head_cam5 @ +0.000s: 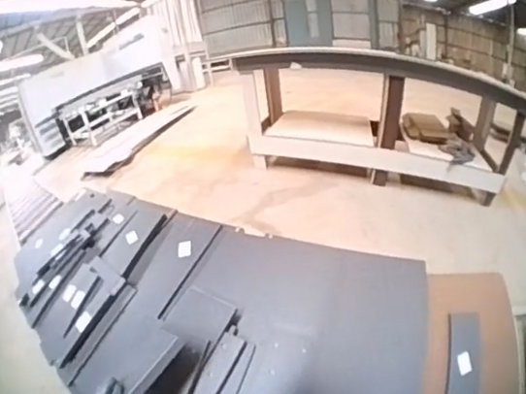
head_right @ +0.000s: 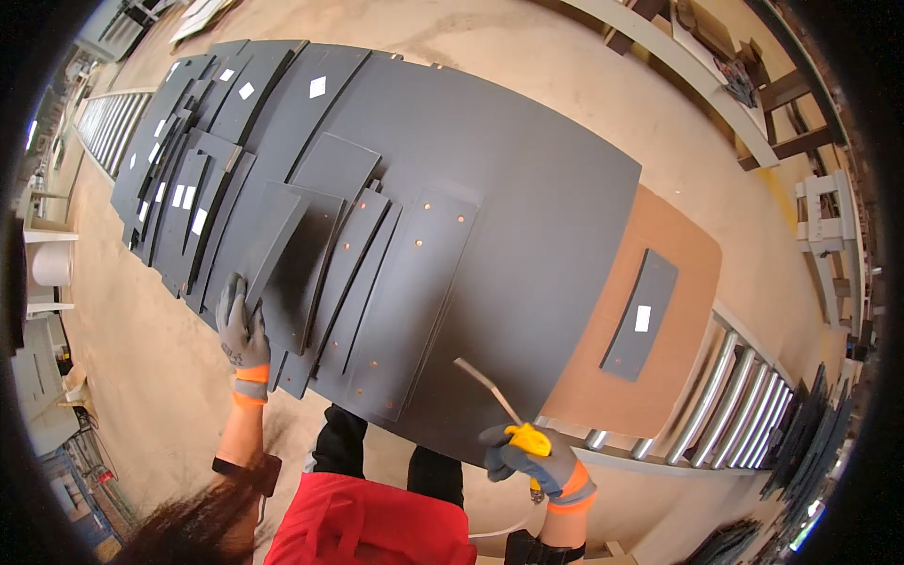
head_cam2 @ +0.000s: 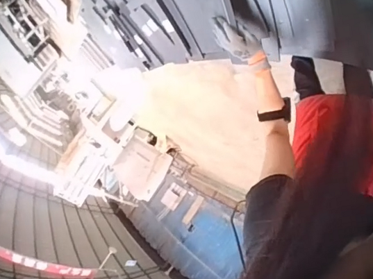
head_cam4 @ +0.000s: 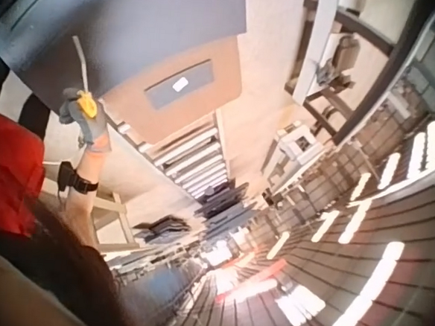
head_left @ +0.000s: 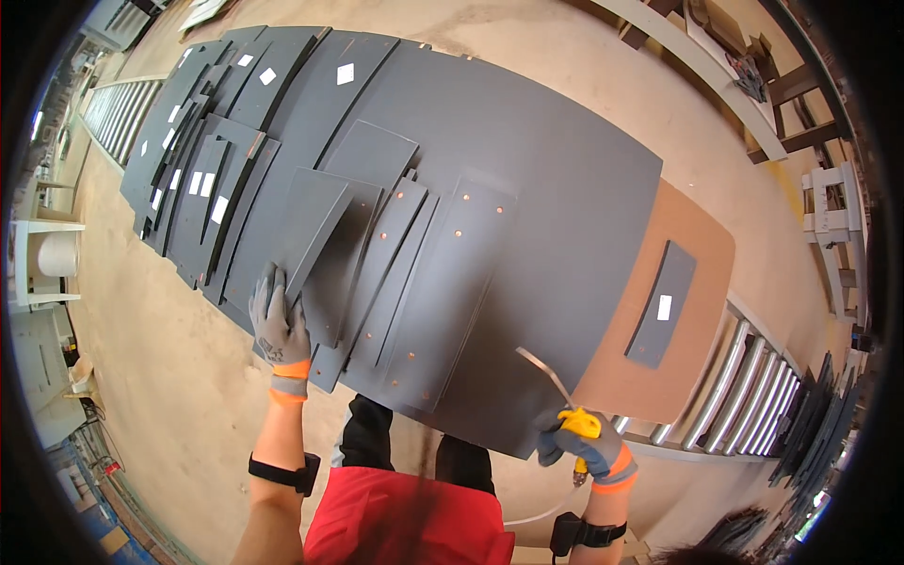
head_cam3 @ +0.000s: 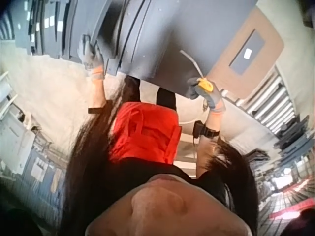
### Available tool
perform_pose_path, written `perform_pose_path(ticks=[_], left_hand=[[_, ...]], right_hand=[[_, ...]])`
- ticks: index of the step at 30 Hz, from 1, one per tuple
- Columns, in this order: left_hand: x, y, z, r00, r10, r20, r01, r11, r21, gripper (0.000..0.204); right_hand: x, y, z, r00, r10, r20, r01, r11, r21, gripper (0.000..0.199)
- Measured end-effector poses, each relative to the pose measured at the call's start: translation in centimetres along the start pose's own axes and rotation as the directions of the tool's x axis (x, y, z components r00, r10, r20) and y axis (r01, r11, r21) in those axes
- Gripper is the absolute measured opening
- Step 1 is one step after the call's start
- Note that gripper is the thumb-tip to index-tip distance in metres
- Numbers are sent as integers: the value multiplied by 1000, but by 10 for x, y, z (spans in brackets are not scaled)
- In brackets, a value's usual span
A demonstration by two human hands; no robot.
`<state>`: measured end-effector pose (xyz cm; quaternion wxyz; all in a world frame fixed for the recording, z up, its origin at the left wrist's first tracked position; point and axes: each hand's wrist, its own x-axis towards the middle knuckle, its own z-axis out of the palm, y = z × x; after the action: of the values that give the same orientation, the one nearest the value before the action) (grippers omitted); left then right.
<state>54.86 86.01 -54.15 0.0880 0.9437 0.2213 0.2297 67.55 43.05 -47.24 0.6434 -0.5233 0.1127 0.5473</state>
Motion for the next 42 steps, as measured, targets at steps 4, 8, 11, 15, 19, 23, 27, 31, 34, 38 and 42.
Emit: perform_pose_path(ticks=[4, 8, 11, 15, 19, 23, 27, 31, 34, 38, 42], left_hand=[[-38, -16, 24, 988, -84, 132, 66, 988, 137, 45], [-70, -3, 57, 957, -90, 277, 76, 995, 58, 40], [-74, 14, 62, 940, -134, 313, 183, 974, -131, 38], [-68, 40, 34, 935, -87, 343, 125, 988, -90, 42], [-72, 120, 54, 877, 58, 477, 258, 781, -569, 44], [-86, 232, 114, 646, 335, 685, 167, 815, -556, 43], [-107, 359, 199, 513, 483, 710, 134, 771, -622, 49], [-109, 445, 282, 333, 483, 810, 351, 734, -582, 45], [-95, 484, 285, 33, 267, 963, 883, 444, -154, 37], [-110, 474, 293, 224, 253, 941, 666, 665, -338, 35], [-115, 453, 303, 37, 277, 960, 745, 632, -212, 48]], right_hand=[[10, -4, 40, 972, 202, 118, -197, 979, -51, 31], [22, 26, 63, 971, 216, 105, -199, 967, -157, 30], [22, 32, 66, 994, 111, -23, -113, 960, -257, 27], [20, 44, 8, 960, -11, -280, 4, 1000, -26, 21], [-19, 58, -113, 786, 24, -617, 161, 957, 242, 24], [-56, 79, -218, 702, -18, -712, 346, 882, 319, 21], [-37, 91, -296, 571, -158, -806, 362, 929, 74, 29], [7, 83, -321, 443, 75, -893, -19, 997, 74, 35], [44, 112, -319, 436, -150, -887, 59, 989, -138, 38], [35, 127, -298, 563, -162, -810, 195, 979, -60, 43], [-4, 140, -284, 763, -125, -634, 186, 982, 30, 36]])
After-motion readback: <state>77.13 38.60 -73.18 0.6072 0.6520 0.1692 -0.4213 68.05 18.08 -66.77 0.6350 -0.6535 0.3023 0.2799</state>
